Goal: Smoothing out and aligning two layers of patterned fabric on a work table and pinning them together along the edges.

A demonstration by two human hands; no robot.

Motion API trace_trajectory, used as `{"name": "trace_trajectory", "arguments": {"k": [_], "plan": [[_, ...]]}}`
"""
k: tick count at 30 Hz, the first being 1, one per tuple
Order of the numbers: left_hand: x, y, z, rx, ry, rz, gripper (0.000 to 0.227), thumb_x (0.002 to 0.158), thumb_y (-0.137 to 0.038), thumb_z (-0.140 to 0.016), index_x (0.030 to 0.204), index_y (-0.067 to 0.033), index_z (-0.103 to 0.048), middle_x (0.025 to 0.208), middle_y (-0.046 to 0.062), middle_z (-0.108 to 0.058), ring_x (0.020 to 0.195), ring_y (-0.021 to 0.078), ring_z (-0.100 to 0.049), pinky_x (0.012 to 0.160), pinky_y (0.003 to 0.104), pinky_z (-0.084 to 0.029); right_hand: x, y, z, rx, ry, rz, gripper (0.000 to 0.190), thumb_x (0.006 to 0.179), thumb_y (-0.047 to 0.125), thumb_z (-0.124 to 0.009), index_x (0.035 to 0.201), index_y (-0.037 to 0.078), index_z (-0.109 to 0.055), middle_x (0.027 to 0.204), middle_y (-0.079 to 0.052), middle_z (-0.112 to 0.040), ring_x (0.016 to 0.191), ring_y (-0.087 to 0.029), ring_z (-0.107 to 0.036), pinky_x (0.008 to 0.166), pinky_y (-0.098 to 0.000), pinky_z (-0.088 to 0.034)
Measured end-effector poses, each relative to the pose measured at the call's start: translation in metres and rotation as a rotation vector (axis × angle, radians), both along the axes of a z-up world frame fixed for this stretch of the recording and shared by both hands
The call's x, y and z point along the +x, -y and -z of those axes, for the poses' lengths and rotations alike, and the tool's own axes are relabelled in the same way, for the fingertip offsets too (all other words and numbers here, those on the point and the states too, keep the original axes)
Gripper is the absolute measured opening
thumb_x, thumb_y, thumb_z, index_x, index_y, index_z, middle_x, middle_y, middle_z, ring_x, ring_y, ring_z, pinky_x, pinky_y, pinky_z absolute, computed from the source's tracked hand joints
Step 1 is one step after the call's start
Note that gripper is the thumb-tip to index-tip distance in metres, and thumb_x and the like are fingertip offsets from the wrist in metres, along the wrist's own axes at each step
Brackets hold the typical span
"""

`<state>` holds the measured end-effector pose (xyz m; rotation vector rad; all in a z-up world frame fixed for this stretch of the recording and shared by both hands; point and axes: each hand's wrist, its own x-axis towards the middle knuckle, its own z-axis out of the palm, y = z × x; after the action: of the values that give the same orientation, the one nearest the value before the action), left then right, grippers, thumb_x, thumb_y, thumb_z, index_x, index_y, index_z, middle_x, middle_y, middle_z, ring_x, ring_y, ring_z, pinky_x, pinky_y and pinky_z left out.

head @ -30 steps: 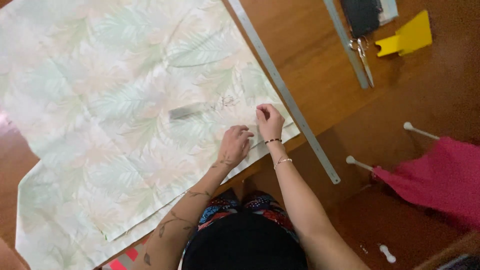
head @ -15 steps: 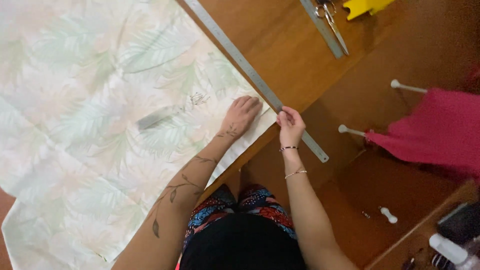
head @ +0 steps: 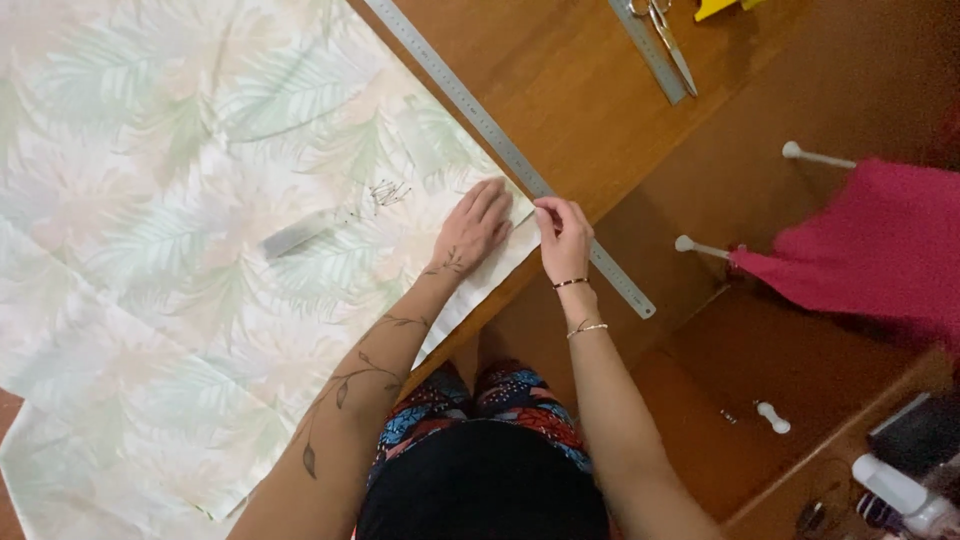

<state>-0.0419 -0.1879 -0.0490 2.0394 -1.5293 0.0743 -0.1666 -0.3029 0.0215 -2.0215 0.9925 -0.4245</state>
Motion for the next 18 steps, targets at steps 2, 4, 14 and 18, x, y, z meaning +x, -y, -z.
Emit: {"name": "trace_trajectory", "arguments": {"k": [2,4,14,18], "plan": [[0.000,-0.004,-0.001,-0.020,-0.020,-0.047,0.041,0.088,-0.023,-0.078,0.122,-0.0036,-0.066,0.130,0.019,-0.060,0.129,0.0351,-0.053,0.116,0.044,-0.040,0.005,0.000,0.002,-0.012,-0.016,-0.037,0.008,0.100,0.017,-0.067,0.105,0.014,-0.072,0.095,-0.006,-0.065,0.093,-0.024,-0.069,0.079,-0.0344,-0.060],[0.000,-0.016,-0.005,-0.036,-0.039,-0.098,0.036,0.089,-0.026,-0.077,0.117,-0.0048,-0.069,0.127,0.017,-0.061,0.129,0.0351,-0.053,0.116,0.046,-0.040,0.011,-0.003,0.002,-0.019,-0.032,-0.077,0.007,0.100,0.018,-0.066,0.103,0.016,-0.071,0.095,-0.005,-0.064,0.094,-0.025,-0.069,0.079,-0.0352,-0.060],[-0.020,-0.096,-0.025,0.096,-0.051,-0.171,0.029,0.088,-0.023,-0.071,0.114,-0.0105,-0.070,0.124,0.012,-0.063,0.122,0.0326,-0.058,0.108,0.049,-0.044,0.018,0.010,-0.002,-0.083,-0.095,-0.139,0.006,0.098,0.012,-0.068,0.102,0.014,-0.073,0.096,-0.008,-0.062,0.093,-0.029,-0.067,0.082,-0.0386,-0.057],[-0.042,-0.073,-0.002,0.209,-0.121,-0.116,0.024,0.086,-0.026,-0.069,0.109,-0.0167,-0.070,0.125,0.008,-0.059,0.119,0.0298,-0.057,0.096,0.041,-0.050,0.020,0.029,-0.001,-0.166,-0.072,-0.241,0.004,0.098,0.013,-0.069,0.102,0.013,-0.071,0.097,-0.009,-0.059,0.095,-0.032,-0.065,0.085,-0.0404,-0.055]]}}
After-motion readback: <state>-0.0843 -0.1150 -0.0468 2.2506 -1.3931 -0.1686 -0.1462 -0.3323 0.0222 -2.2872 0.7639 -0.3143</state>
